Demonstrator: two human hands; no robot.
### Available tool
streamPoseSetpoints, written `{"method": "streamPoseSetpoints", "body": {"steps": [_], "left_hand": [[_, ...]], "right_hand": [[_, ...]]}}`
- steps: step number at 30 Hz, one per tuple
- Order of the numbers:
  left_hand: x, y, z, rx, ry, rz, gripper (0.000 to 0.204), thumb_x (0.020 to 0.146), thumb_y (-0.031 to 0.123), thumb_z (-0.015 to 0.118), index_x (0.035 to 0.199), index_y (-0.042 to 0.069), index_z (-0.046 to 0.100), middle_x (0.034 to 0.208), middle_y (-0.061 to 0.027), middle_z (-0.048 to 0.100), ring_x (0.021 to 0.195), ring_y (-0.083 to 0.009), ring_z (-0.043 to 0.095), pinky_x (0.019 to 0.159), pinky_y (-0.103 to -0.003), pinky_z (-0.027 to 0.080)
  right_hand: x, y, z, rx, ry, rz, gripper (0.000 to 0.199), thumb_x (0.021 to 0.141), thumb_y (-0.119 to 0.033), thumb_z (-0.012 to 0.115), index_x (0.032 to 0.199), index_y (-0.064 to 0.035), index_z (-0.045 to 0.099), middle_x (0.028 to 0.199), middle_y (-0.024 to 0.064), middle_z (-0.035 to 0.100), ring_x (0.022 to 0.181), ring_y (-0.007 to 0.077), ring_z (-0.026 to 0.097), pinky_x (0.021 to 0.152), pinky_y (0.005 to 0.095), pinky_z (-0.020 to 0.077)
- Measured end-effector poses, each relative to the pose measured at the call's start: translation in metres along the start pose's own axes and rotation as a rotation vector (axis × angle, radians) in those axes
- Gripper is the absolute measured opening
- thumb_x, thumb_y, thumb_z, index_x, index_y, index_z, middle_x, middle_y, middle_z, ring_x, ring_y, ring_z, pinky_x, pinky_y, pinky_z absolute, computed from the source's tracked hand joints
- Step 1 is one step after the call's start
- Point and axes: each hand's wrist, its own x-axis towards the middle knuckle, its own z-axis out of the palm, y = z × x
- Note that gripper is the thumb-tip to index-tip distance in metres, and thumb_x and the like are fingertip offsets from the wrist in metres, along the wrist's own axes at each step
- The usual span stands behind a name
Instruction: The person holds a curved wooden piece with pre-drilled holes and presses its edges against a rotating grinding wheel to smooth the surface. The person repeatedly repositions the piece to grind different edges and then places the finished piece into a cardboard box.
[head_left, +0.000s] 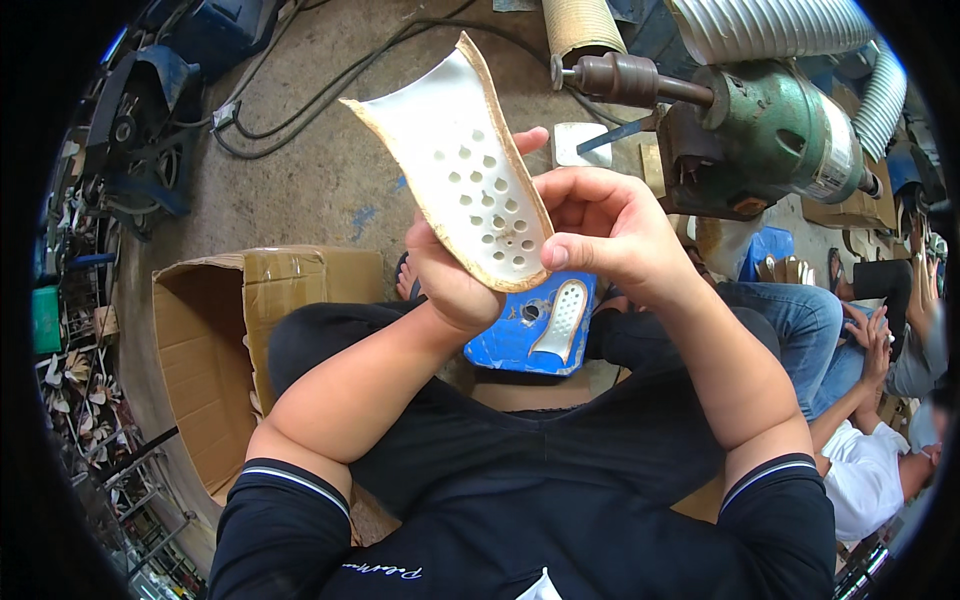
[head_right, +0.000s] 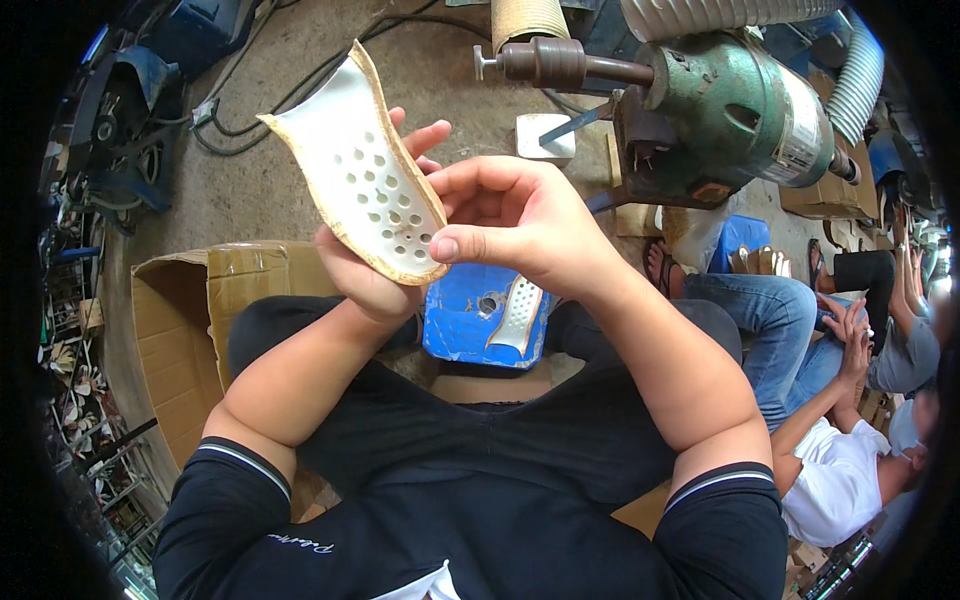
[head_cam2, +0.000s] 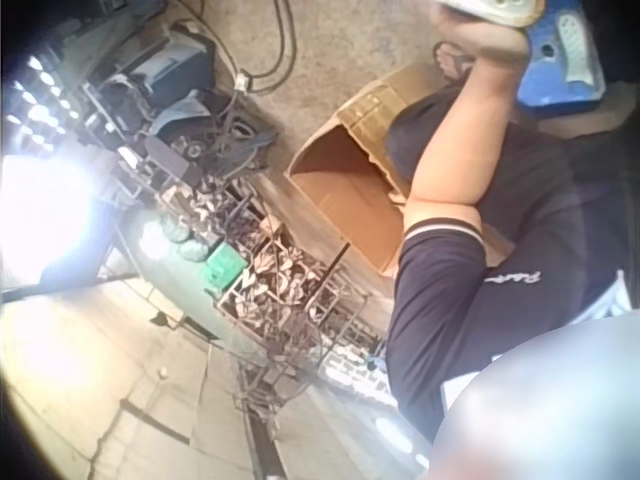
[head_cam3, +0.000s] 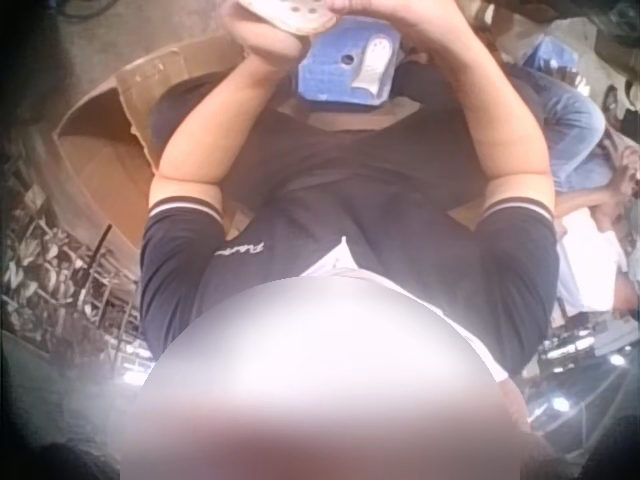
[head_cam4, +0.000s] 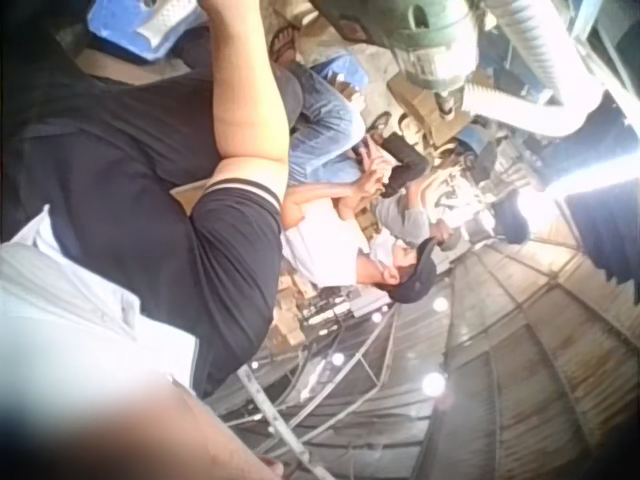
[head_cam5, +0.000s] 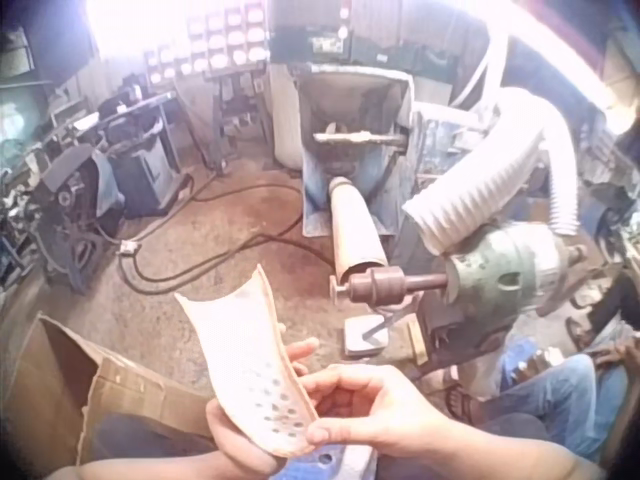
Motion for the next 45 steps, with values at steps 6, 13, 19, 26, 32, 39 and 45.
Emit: {"method": "streamPoseSetpoints", "body": {"steps": [6, 13, 19, 26, 32, 39, 45], "left_hand": [[-0.006, -0.001, 0.007, -0.11, 0.015, -0.047, 0.081, 0.1, 0.052, 0.025, 0.156, -0.003, 0.046, 0.156, -0.0203, 0.054, 0.137, -0.0327, 0.061, 0.112, -0.046, 0.053], [-0.009, -0.001, 0.01, -0.061, 0.018, 0.012, 0.076, 0.103, 0.049, 0.027, 0.155, -0.003, 0.047, 0.154, -0.0239, 0.055, 0.136, -0.0334, 0.062, 0.111, -0.046, 0.054], [-0.016, 0.0, 0.01, -0.009, 0.011, 0.035, 0.063, 0.11, 0.041, 0.031, 0.156, -0.001, 0.043, 0.153, -0.0264, 0.056, 0.135, -0.0332, 0.063, 0.111, -0.046, 0.054], [-0.019, 0.004, 0.018, 0.082, 0.037, 0.016, 0.077, 0.1, 0.049, 0.023, 0.152, -0.002, 0.05, 0.154, -0.021, 0.055, 0.133, -0.0305, 0.063, 0.108, -0.043, 0.053], [-0.024, 0.004, 0.017, 0.022, 0.026, -0.005, 0.075, 0.101, 0.047, 0.024, 0.154, 0.0, 0.047, 0.154, -0.0206, 0.055, 0.134, -0.0308, 0.062, 0.111, -0.044, 0.052], [-0.028, 0.0, 0.014, -0.05, -0.001, 0.016, 0.071, 0.105, 0.045, 0.024, 0.157, 0.001, 0.043, 0.154, -0.0208, 0.056, 0.136, -0.0317, 0.061, 0.114, -0.045, 0.05], [-0.015, 0.011, 0.011, -0.22, 0.083, -0.116, 0.067, 0.107, 0.04, 0.024, 0.154, 0.0, 0.049, 0.15, -0.0202, 0.06, 0.13, -0.0289, 0.064, 0.112, -0.043, 0.051]], "right_hand": [[-0.008, -0.001, 0.0, -0.019, 0.001, -0.019, 0.049, 0.087, -0.005, 0.09, 0.13, 0.0049, 0.068, 0.111, 0.0094, 0.077, 0.102, 0.0161, 0.074, 0.096, 0.0336, 0.0606], [-0.014, -0.001, 0.004, 0.024, -0.006, 0.008, 0.047, 0.09, -0.004, 0.086, 0.132, 0.0061, 0.067, 0.116, 0.0119, 0.077, 0.107, 0.0173, 0.074, 0.098, 0.035, 0.0603], [-0.019, 0.0, 0.006, 0.026, -0.005, 0.027, 0.049, 0.093, -0.006, 0.084, 0.136, 0.007, 0.065, 0.123, 0.0147, 0.076, 0.113, 0.0202, 0.073, 0.101, 0.0373, 0.0593], [-0.023, 0.0, 0.008, 0.012, -0.022, 0.021, 0.05, 0.093, -0.01, 0.085, 0.136, 0.0074, 0.065, 0.124, 0.0147, 0.076, 0.114, 0.0203, 0.073, 0.103, 0.0376, 0.0582], [-0.027, 0.003, 0.01, -0.017, -0.003, 0.017, 0.051, 0.093, -0.013, 0.087, 0.135, 0.007, 0.065, 0.125, 0.0141, 0.075, 0.114, 0.0197, 0.073, 0.104, 0.0375, 0.0575], [-0.03, 0.005, 0.014, 0.003, -0.006, 0.019, 0.05, 0.093, -0.013, 0.086, 0.134, 0.0068, 0.065, 0.124, 0.0137, 0.076, 0.114, 0.0192, 0.073, 0.103, 0.0373, 0.0576], [-0.03, 0.0, 0.012, -0.074, 0.025, 0.066, 0.05, 0.091, -0.012, 0.087, 0.132, 0.0053, 0.065, 0.118, 0.0138, 0.076, 0.106, 0.0181, 0.074, 0.097, 0.0355, 0.0592]]}}
